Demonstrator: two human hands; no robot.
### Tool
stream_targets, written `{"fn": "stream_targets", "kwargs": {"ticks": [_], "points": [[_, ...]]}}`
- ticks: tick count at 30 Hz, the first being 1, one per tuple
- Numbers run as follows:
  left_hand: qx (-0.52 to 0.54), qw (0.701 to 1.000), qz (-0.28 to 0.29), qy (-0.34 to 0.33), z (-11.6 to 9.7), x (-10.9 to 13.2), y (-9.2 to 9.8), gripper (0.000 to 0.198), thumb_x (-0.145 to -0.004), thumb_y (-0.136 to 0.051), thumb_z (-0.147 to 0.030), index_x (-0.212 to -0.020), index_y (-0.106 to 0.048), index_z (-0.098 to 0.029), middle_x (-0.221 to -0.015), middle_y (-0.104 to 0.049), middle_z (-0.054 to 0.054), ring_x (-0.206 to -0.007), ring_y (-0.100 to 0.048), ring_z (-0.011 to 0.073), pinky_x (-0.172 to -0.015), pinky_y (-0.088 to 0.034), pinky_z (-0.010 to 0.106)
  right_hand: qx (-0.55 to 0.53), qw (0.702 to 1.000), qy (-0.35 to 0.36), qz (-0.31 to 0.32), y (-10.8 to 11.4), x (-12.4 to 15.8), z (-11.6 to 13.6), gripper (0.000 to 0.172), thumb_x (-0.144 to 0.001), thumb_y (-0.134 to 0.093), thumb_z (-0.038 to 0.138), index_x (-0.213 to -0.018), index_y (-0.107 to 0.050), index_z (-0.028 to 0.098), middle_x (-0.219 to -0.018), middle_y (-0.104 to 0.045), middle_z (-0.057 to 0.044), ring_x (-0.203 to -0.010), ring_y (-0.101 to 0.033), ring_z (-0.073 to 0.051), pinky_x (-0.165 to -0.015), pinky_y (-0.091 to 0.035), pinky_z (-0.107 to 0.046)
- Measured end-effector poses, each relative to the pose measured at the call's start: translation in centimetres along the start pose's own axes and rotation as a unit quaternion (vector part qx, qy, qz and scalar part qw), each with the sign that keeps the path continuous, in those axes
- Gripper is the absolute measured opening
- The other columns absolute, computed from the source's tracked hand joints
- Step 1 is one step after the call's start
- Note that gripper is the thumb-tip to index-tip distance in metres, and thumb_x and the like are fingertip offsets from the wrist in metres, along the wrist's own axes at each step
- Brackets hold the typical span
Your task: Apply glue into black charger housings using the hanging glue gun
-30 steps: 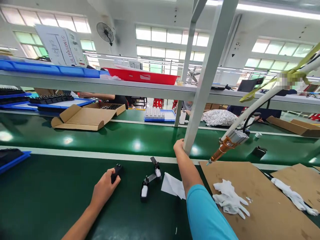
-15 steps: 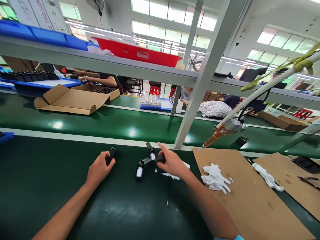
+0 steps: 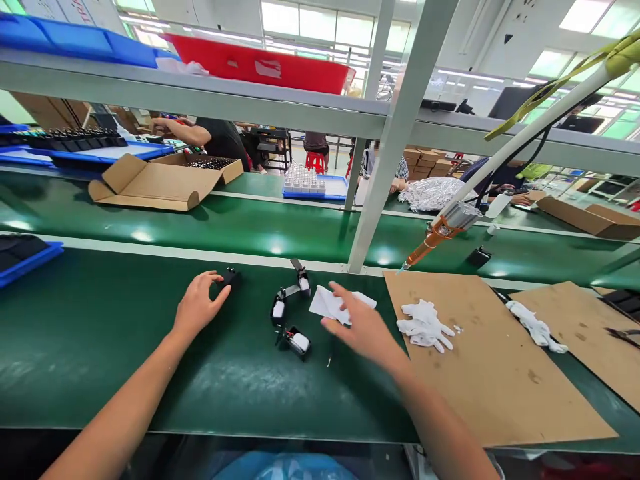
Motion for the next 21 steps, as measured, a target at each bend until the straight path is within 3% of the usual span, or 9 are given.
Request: {"fn": "stream_targets", "kwargs": {"ticks": [3, 5, 7, 8, 10, 12, 14, 17, 21], "points": [[0.021, 0.998, -0.054, -0.030, -2.1, 1.1, 3.3, 0.032, -0.088, -0.048, -0.040, -0.112, -0.055, -0.018, -0.126, -0.053, 0.012, -0.116, -0.050, 0.0296, -0.094, -0.045, 0.042, -0.081, 0.978, -0.024, -0.192, 5.8, 0.7, -4.0, 0.047, -0.083, -0.059, 0.041, -0.127, -0.050, 0.028, -0.116, -0.060, -0.009, -0.091, -0.062, -0.021, -0.071, -0.053, -0.035], [0.089, 0.994, -0.051, -0.025, -4.0, 3.0, 5.0, 0.037, -0.088, -0.049, -0.044, -0.115, -0.053, -0.020, -0.111, -0.059, 0.009, -0.101, -0.058, 0.0256, -0.088, -0.050, 0.040, -0.143, 0.915, -0.036, -0.376, 10.0, 1.8, -7.5, 0.045, -0.078, -0.065, 0.038, -0.120, -0.053, 0.028, -0.109, -0.061, -0.009, -0.095, -0.061, -0.023, -0.076, -0.051, -0.038], [0.176, 0.984, -0.015, -0.013, -6.3, 5.8, 5.3, 0.040, -0.086, -0.052, -0.049, -0.115, -0.051, -0.022, -0.104, -0.060, 0.006, -0.089, -0.063, 0.0220, -0.080, -0.054, 0.038, -0.167, 0.863, -0.047, -0.475, 13.0, 2.3, -10.9, 0.058, -0.079, -0.063, 0.037, -0.131, -0.037, 0.032, -0.128, -0.049, -0.011, -0.113, -0.053, -0.024, -0.090, -0.046, -0.042], [0.211, 0.977, 0.008, -0.018, -7.6, 7.3, 4.8, 0.043, -0.084, -0.055, -0.050, -0.116, -0.050, -0.022, -0.106, -0.059, 0.006, -0.089, -0.063, 0.0220, -0.079, -0.055, 0.038, -0.232, 0.814, -0.057, -0.530, 14.2, 2.6, -12.9, 0.065, -0.073, -0.068, 0.034, -0.130, -0.036, 0.034, -0.134, -0.043, -0.011, -0.119, -0.048, -0.025, -0.094, -0.043, -0.042], [0.249, 0.966, 0.063, -0.036, -10.2, 10.3, 2.9, 0.053, -0.081, -0.061, -0.047, -0.125, -0.042, -0.024, -0.115, -0.055, 0.008, -0.100, -0.061, 0.0241, -0.082, -0.055, 0.040, -0.279, 0.797, -0.085, -0.529, 15.5, 1.7, -16.0, 0.073, -0.071, -0.067, 0.033, -0.133, -0.028, 0.035, -0.141, -0.033, -0.013, -0.127, -0.041, -0.026, -0.094, -0.042, -0.045], [0.250, 0.961, 0.106, -0.053, -12.5, 12.5, 0.5, 0.064, -0.078, -0.066, -0.045, -0.130, -0.036, -0.026, -0.122, -0.050, 0.010, -0.112, -0.056, 0.0275, -0.089, -0.053, 0.044, -0.323, 0.800, -0.110, -0.494, 15.8, 0.3, -18.4, 0.077, -0.067, -0.067, 0.031, -0.133, -0.028, 0.035, -0.139, -0.034, -0.015, -0.127, -0.043, -0.028, -0.089, -0.044, -0.048], [0.233, 0.965, 0.109, -0.052, -14.0, 13.6, -1.3, 0.075, -0.074, -0.071, -0.045, -0.135, -0.030, -0.027, -0.129, -0.044, 0.013, -0.118, -0.051, 0.0318, -0.091, -0.050, 0.050, -0.357, 0.809, -0.116, -0.452, 15.4, -1.1, -19.7, 0.079, -0.062, -0.068, 0.028, -0.131, -0.031, 0.036, -0.133, -0.039, -0.013, -0.120, -0.049, -0.028, -0.086, -0.045, -0.049], [0.201, 0.974, 0.092, -0.042, -15.4, 13.7, -2.7, 0.087, -0.070, -0.073, -0.047, -0.139, -0.025, -0.026, -0.135, -0.036, 0.016, -0.116, -0.052, 0.0351, -0.089, -0.049, 0.054, -0.384, 0.823, -0.095, -0.407, 14.3, -2.6, -20.1, 0.086, -0.054, -0.072, 0.025, -0.130, -0.032, 0.040, -0.131, -0.040, -0.006, -0.109, -0.057, -0.023, -0.086, -0.047, -0.046], [0.174, 0.980, 0.090, -0.047, -16.2, 13.2, -3.6, 0.084, -0.077, -0.067, -0.041, -0.143, -0.018, -0.026, -0.135, -0.035, 0.017, -0.103, -0.059, 0.0305, -0.082, -0.052, 0.050, -0.388, 0.840, -0.068, -0.372, 12.9, -3.4, -19.0, 0.087, -0.051, -0.076, 0.024, -0.127, -0.037, 0.040, -0.125, -0.043, -0.001, -0.102, -0.060, -0.018, -0.087, -0.049, -0.042]]}}
Point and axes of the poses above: each hand's wrist, its own x-axis away from the middle knuckle, its own y-axis out of the back of the hand, z = x × y, the point moved 6 cm from there along -x, towards the middle knuckle
